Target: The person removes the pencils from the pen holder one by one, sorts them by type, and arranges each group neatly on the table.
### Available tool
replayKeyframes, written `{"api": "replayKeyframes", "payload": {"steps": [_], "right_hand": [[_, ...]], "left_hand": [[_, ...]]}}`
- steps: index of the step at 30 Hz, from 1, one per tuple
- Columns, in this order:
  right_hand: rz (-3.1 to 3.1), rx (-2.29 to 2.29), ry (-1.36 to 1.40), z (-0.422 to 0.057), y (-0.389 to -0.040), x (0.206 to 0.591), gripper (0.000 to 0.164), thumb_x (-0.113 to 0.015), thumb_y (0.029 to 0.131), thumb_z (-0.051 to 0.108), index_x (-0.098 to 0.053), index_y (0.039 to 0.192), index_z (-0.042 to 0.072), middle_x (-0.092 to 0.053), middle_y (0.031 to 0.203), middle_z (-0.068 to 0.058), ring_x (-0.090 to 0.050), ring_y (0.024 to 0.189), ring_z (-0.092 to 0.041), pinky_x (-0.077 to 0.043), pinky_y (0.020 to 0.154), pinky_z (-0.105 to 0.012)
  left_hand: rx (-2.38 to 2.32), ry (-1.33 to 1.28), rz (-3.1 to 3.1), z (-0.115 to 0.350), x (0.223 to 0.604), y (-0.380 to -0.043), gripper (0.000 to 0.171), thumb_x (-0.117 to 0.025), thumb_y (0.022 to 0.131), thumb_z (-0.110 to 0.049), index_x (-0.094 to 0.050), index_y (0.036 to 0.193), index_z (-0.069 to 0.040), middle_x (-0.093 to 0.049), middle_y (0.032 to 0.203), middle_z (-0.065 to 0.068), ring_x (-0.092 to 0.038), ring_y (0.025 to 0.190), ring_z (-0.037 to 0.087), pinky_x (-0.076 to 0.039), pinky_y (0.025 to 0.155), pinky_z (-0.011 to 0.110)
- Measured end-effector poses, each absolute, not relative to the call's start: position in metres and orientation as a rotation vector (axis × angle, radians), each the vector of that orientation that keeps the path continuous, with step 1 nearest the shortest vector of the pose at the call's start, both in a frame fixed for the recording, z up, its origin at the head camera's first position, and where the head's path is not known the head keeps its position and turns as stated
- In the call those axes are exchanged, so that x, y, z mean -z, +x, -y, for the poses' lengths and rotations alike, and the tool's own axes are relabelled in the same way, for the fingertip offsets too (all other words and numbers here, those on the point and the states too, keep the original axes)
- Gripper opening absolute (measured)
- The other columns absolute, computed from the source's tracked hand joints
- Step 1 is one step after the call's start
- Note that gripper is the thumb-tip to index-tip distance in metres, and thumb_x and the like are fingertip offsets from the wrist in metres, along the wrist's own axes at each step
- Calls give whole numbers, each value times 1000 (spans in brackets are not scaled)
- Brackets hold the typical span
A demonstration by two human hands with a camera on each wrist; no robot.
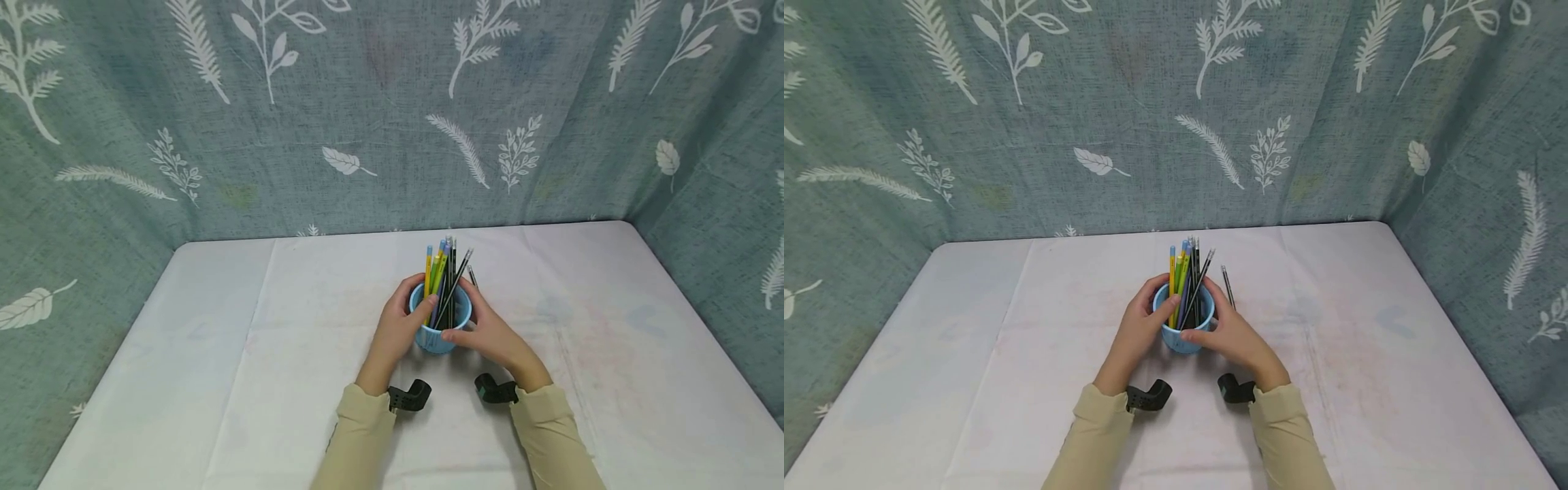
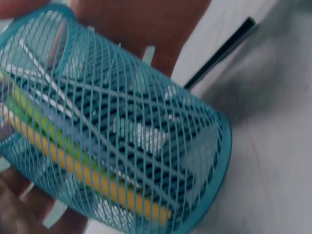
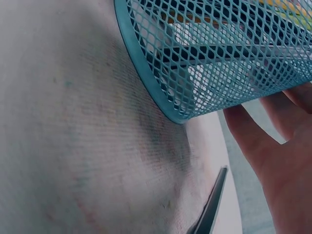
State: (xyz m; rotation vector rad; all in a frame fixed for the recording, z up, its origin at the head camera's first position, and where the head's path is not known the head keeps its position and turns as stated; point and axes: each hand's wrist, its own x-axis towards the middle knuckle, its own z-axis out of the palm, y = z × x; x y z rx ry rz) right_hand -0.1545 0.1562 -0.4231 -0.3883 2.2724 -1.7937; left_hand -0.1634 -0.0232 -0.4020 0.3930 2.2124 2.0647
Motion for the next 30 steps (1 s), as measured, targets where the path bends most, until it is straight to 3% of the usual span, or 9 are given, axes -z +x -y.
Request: {"api": "replayKeyframes", "payload": {"steps": [8, 18, 30], "right_hand": [[-2295, 1768, -360, -153, -153, 425, 96, -73, 74, 27, -6, 144, 25, -13, 146, -8, -18, 131, -28, -19, 99, -55], [-2336, 1736, -357, -151, -152, 422, 93, -73, 73, 31, -10, 142, 28, -18, 144, -6, -22, 129, -27, -24, 97, -55], [-2360, 1718, -328, -150, -151, 423, 92, -73, 73, 33, -12, 141, 30, -22, 142, -6, -27, 127, -27, -26, 96, -54]], "left_hand": [[-2080, 247, -2357, 17, 417, -169, 31, -58, 87, -30, -54, 117, -23, -55, 115, -6, -50, 105, 9, -41, 88, 36], [-2049, 153, -2466, 15, 415, -168, 25, -59, 86, -27, -59, 110, -19, -58, 105, -5, -54, 88, 19, -45, 74, 32], [-2048, 159, -2580, 18, 412, -168, 21, -59, 86, -24, -62, 106, -16, -57, 104, -6, -51, 99, 8, -45, 82, 30]]}}
